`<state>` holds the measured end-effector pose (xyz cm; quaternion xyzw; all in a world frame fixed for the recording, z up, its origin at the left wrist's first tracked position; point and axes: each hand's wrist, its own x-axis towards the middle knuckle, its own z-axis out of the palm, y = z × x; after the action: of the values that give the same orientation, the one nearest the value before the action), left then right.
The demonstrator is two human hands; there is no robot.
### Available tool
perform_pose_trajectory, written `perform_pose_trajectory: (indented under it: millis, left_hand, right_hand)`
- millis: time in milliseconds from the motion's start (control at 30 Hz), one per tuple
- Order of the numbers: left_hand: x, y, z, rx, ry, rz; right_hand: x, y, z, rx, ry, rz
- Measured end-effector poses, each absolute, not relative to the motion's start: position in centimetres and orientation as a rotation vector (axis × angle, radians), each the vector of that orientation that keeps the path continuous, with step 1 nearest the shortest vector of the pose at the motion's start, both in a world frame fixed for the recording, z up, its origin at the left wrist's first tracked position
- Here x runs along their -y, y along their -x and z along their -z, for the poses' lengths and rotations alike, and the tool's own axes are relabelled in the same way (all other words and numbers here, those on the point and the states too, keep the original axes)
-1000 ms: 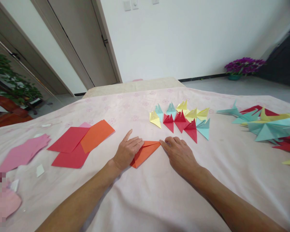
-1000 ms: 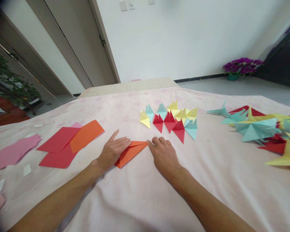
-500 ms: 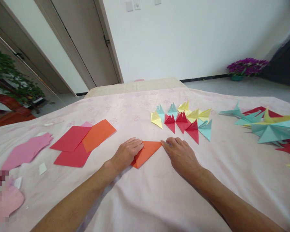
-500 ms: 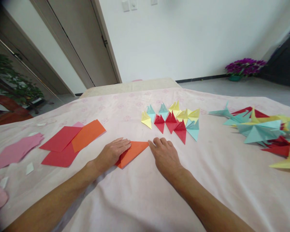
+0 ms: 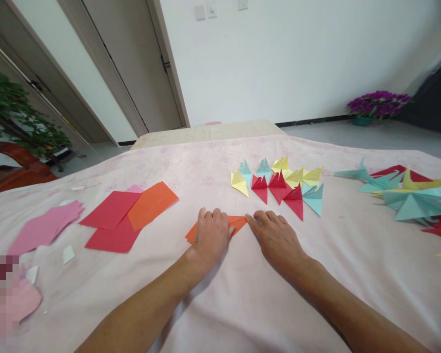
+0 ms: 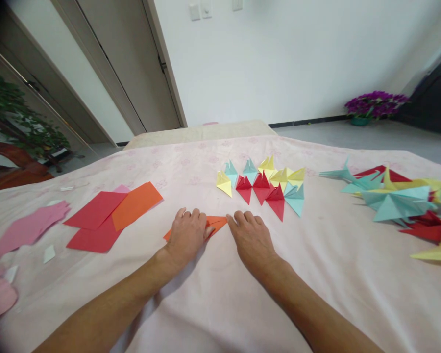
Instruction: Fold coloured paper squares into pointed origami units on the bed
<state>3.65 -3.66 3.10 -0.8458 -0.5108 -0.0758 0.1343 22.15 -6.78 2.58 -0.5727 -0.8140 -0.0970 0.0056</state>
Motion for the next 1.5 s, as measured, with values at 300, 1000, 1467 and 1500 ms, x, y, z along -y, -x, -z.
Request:
perform_pose_trajectory:
  millis: [300, 1000, 1467, 1500]
  left_hand:
    - [3.4, -2.6, -1.4, 1.327, 2.522, 0.275]
    - [5.3, -1.6, 0.7, 1.337, 2.691, 0.425]
    - [5.3, -0.4, 0.7, 1.332, 2.709, 0.413]
    - [5.3, 0.0, 0.6, 1.336, 2.71, 0.405]
  right_hand:
    - [6.7, -22.1, -2.7, 2.55, 1.785, 0.295]
    - [6.8, -22.2, -2.9, 2.446, 1.75, 0.27]
    - [7.7, -19.5, 0.1, 2.528, 1.301, 0.177]
    - [7.7, -19.6, 0.0, 2.527, 1.306, 0.177]
